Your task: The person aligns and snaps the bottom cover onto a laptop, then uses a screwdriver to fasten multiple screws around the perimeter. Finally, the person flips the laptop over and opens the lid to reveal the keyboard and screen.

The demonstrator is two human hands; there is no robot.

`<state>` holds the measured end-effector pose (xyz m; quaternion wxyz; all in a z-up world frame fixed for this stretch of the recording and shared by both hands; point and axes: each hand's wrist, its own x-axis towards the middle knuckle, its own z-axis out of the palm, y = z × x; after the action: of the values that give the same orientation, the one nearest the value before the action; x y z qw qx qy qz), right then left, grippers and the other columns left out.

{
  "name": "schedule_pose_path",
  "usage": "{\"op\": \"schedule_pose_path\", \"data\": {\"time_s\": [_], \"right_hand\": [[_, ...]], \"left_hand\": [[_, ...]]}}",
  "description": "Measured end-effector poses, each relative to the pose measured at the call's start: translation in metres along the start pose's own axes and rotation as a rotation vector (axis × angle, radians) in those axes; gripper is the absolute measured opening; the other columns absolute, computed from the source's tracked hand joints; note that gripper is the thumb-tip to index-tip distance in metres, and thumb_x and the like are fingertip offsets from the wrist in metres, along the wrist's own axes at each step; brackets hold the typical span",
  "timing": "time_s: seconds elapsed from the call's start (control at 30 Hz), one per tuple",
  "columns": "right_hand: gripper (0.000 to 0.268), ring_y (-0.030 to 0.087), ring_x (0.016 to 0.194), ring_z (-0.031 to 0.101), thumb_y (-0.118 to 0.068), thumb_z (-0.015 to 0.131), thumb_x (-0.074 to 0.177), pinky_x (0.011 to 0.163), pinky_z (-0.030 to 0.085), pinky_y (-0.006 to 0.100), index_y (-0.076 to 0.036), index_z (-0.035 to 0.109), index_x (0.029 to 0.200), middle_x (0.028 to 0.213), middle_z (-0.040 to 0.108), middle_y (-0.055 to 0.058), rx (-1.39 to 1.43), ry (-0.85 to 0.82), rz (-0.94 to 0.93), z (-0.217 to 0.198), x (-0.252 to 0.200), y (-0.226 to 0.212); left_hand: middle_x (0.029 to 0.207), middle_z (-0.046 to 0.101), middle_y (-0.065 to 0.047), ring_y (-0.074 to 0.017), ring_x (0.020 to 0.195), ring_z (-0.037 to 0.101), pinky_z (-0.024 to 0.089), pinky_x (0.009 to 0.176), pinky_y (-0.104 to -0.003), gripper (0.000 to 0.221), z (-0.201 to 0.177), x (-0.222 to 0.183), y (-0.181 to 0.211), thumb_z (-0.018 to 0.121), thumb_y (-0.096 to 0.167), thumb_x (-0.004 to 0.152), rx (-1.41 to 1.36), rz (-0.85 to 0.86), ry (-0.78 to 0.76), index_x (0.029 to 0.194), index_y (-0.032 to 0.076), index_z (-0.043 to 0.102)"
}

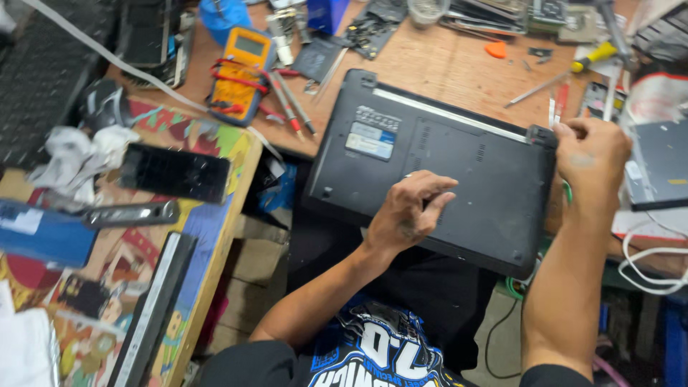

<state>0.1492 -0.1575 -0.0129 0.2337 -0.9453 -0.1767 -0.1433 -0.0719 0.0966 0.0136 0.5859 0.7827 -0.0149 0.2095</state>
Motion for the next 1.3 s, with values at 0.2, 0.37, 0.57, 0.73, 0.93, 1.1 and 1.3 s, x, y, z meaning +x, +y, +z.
{"op": "schedule_pose_path", "data": {"time_s": [0.2,0.37,0.57,0.73,0.93,1.1,1.3], "right_hand": [[0.025,0.022,0.090,0.073,-0.015,0.083,0.100,0.082,0.055,0.035,-0.001,0.077,0.120,0.100,0.074,0.016,0.174,-0.061,-0.058,-0.047,-0.044,-0.125],[0.030,0.022,0.089,0.071,-0.013,0.084,0.096,0.080,0.055,0.034,-0.002,0.074,0.122,0.105,0.073,0.015,0.329,-0.099,-0.273,-0.061,-0.074,-0.208],[0.034,0.025,0.094,0.072,-0.009,0.082,0.086,0.081,0.058,0.035,-0.005,0.073,0.119,0.108,0.072,0.013,0.670,-0.288,-0.588,-0.018,-0.107,-0.290],[0.036,0.032,0.105,0.064,-0.015,0.083,0.084,0.094,0.053,0.040,-0.005,0.071,0.117,0.108,0.070,0.010,0.864,-0.468,-0.951,0.039,-0.134,-0.374],[0.061,0.034,0.132,0.049,-0.020,0.084,0.074,0.109,0.042,0.048,-0.003,0.063,0.129,0.134,0.059,0.015,0.811,-0.558,-1.376,0.092,-0.179,-0.464],[0.076,0.031,0.133,0.047,-0.021,0.086,0.064,0.114,0.031,0.054,-0.001,0.058,0.132,0.133,0.059,0.012,0.699,-0.713,-1.513,0.115,-0.181,-0.490],[0.071,0.029,0.115,0.054,-0.012,0.083,0.065,0.110,0.034,0.049,-0.002,0.059,0.132,0.113,0.060,0.009,0.734,-0.793,-1.520,0.126,-0.177,-0.480]], "left_hand": [[0.102,0.074,-0.012,-0.0279,0.096,0.073,0.059,0.086,-0.035,0.011,-0.011,-0.009,0.008,0.069,0.006,0.096,0.025,0.084,0.159,0.107,0.004,0.070],[0.104,0.074,-0.009,-0.0245,0.097,0.074,0.058,0.090,-0.034,0.011,-0.052,-0.033,0.022,0.068,0.005,0.098,0.103,0.085,0.396,0.108,0.006,0.072],[0.097,0.073,-0.005,-0.0130,0.082,0.065,0.054,0.078,-0.026,0.008,-0.134,-0.101,0.041,0.068,0.010,0.101,0.303,-0.081,0.724,0.106,0.009,0.074],[0.109,0.071,-0.010,-0.0139,0.102,0.067,0.055,0.098,-0.028,0.014,-0.204,-0.161,0.058,0.065,0.004,0.106,0.165,0.028,1.069,0.116,-0.005,0.067],[0.108,0.071,-0.014,-0.0170,0.099,0.069,0.058,0.095,-0.030,0.017,-0.234,-0.200,0.066,0.068,0.007,0.109,0.226,0.047,1.313,0.117,-0.008,0.068],[0.108,0.071,-0.014,-0.0168,0.096,0.068,0.057,0.089,-0.027,0.022,-0.247,-0.214,0.071,0.071,0.011,0.109,0.314,0.067,1.387,0.119,-0.008,0.068],[0.106,0.071,-0.014,-0.0171,0.088,0.068,0.057,0.085,-0.027,0.024,-0.260,-0.225,0.071,0.073,0.012,0.110,0.339,0.124,1.415,0.119,-0.009,0.068]]}}
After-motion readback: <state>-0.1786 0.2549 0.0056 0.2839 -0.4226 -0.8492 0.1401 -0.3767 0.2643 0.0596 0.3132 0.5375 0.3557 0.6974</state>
